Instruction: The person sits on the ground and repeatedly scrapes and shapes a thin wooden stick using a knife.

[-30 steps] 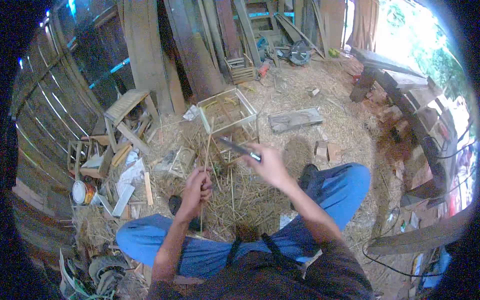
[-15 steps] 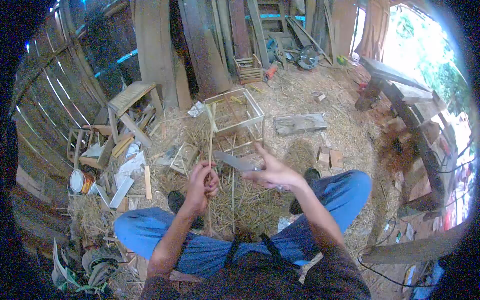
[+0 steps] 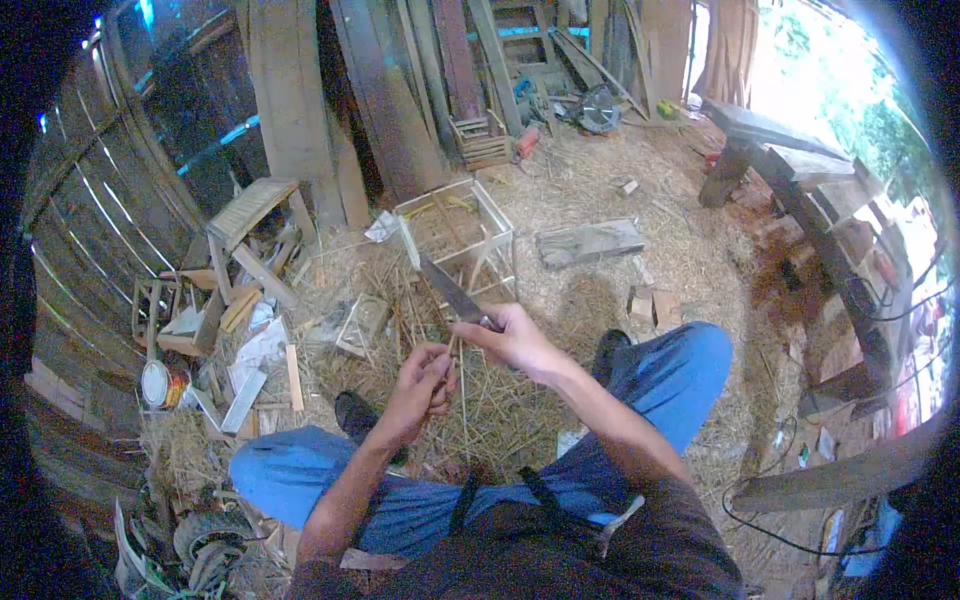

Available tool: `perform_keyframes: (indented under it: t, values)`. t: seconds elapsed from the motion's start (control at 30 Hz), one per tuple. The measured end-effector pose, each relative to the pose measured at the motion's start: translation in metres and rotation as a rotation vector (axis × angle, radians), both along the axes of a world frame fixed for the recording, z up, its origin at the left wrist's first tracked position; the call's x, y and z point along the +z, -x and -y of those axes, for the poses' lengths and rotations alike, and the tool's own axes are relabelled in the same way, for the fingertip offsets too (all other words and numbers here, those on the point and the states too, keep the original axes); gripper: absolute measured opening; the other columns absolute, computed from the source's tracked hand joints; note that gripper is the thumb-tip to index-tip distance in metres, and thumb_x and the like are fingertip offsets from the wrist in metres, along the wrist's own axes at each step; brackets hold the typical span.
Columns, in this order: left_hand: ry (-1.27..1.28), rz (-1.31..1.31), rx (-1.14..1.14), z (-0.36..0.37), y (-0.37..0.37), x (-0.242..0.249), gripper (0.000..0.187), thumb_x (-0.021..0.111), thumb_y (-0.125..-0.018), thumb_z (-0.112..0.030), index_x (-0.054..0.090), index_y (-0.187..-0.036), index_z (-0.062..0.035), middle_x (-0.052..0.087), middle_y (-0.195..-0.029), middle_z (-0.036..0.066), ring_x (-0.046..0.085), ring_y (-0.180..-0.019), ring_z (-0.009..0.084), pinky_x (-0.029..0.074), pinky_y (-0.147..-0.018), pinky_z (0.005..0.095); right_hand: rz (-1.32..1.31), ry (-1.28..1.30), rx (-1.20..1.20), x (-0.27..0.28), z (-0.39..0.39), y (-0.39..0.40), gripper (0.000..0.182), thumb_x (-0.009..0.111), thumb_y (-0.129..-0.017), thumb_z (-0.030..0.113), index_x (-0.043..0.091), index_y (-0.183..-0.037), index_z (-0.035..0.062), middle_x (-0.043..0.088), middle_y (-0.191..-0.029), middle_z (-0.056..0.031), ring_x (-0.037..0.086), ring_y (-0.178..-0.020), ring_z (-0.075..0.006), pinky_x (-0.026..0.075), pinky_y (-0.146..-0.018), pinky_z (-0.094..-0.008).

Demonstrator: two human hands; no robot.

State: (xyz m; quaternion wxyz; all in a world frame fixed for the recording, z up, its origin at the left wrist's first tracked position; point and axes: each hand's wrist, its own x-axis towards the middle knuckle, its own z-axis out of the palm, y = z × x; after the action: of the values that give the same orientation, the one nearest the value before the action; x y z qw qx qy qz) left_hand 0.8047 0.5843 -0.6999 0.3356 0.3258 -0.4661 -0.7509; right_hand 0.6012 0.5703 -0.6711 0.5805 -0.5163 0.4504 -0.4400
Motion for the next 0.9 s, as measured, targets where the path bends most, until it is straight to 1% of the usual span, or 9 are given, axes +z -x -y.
perform_keyframes:
  t: [0.13, 0.33, 0.47, 0.57, 0.67, 0.7, 0.8, 0.83, 0.9]
  values:
    - [-0.006, -0.015, -0.014, -0.003, -0.002, 0.0, 0.022, 0.049, -0.104, -0.028, 0.05, -0.119, -0.0107, 0.051, -0.075, -0.001, 0.032, -0.052, 0.0037, 0.025, -0.045, 0.0205, -0.037, 0.098, -0.139, -0.003, 0.004, 0.002, 0.018, 0.068, -0.095, 0.022, 0.069, -0.095, 0.0043, 0.049, -0.058, 0.0056, 0.04, -0.046, -0.0022, 0.029, -0.042, -0.021]
    - [0.152, 0.145, -0.018, -0.004, -0.003, -0.001, 0.02, 0.047, -0.105, -0.024, 0.055, -0.114, -0.0075, 0.048, -0.073, -0.004, 0.035, -0.054, 0.0014, 0.028, -0.046, 0.0186, 0.155, 0.221, -0.445, 0.003, 0.019, 0.043, 0.019, 0.066, -0.095, 0.025, 0.064, -0.09, 0.0069, 0.048, -0.057, 0.0056, 0.039, -0.044, -0.0029, 0.027, -0.041, -0.022]
    - [0.134, 0.129, 0.03, -0.004, 0.002, 0.006, 0.024, 0.05, -0.104, -0.03, 0.055, -0.112, -0.008, 0.045, -0.072, -0.005, 0.035, -0.056, 0.0023, 0.027, -0.047, 0.0193, -0.025, 0.099, -0.237, -0.004, -0.007, 0.003, 0.02, 0.067, -0.095, 0.019, 0.066, -0.104, 0.0024, 0.051, -0.062, 0.0064, 0.042, -0.049, -0.0017, 0.029, -0.043, -0.0198]
    - [0.072, 0.067, 0.002, -0.003, 0.002, 0.002, 0.026, 0.051, -0.103, -0.033, 0.056, -0.11, -0.0085, 0.043, -0.071, -0.005, 0.034, -0.056, 0.0026, 0.025, -0.046, 0.0195, -0.08, 0.125, -0.114, -0.009, -0.015, -0.01, 0.02, 0.066, -0.096, 0.022, 0.068, -0.106, 0.0055, 0.054, -0.066, 0.0075, 0.042, -0.052, -0.0007, 0.029, -0.045, -0.0208]
    - [0.044, 0.037, -0.01, -0.002, 0.004, 0.004, 0.025, 0.051, -0.103, -0.033, 0.056, -0.109, -0.0094, 0.042, -0.071, -0.006, 0.032, -0.055, 0.0028, 0.024, -0.046, 0.0196, -0.055, 0.154, -0.125, 0.001, -0.014, 0.001, 0.021, 0.066, -0.096, 0.021, 0.068, -0.109, 0.0044, 0.055, -0.07, 0.0072, 0.042, -0.055, 0.0003, 0.03, -0.047, -0.0195]
    - [0.034, 0.036, -0.009, -0.003, 0.004, 0.004, 0.024, 0.051, -0.103, -0.033, 0.056, -0.109, -0.0098, 0.041, -0.071, -0.006, 0.032, -0.055, 0.0028, 0.024, -0.046, 0.0197, -0.143, 0.235, -0.152, -0.005, -0.009, 0.005, 0.023, 0.064, -0.097, 0.023, 0.068, -0.109, 0.0034, 0.058, -0.069, 0.0017, 0.045, -0.058, -0.0035, 0.037, -0.05, -0.0253]
    - [-0.029, 0.011, 0.046, -0.001, 0.001, 0.0, 0.022, 0.05, -0.103, -0.03, 0.055, -0.112, -0.0107, 0.042, -0.072, -0.006, 0.034, -0.056, 0.0034, 0.025, -0.046, 0.0198, -0.401, 0.475, -0.223, -0.006, -0.011, 0.0, 0.027, 0.061, -0.098, 0.026, 0.067, -0.109, 0.002, 0.064, -0.073, -0.0095, 0.054, -0.059, -0.0139, 0.044, -0.055, -0.0351]
    - [-0.05, -0.001, 0.084, -0.003, 0.0, 0.001, 0.02, 0.049, -0.104, -0.029, 0.053, -0.111, -0.0108, 0.041, -0.072, -0.006, 0.032, -0.055, 0.0029, 0.024, -0.046, 0.02, -0.432, 0.487, -0.164, -0.016, -0.011, -0.002, 0.029, 0.057, -0.099, 0.026, 0.064, -0.113, 0.0022, 0.064, -0.081, -0.0185, 0.062, -0.068, -0.0297, 0.048, -0.065, -0.0435]
    - [-0.089, -0.029, 0.151, -0.004, 0.001, 0.003, 0.016, 0.046, -0.106, -0.025, 0.051, -0.109, -0.0109, 0.039, -0.073, -0.006, 0.029, -0.054, 0.0021, 0.023, -0.046, 0.0203, -0.593, 0.705, -0.114, -0.011, -0.018, -0.015, 0.03, 0.057, -0.097, 0.025, 0.061, -0.117, 0.0031, 0.064, -0.087, -0.0192, 0.062, -0.077, -0.0354, 0.048, -0.069, -0.0451]
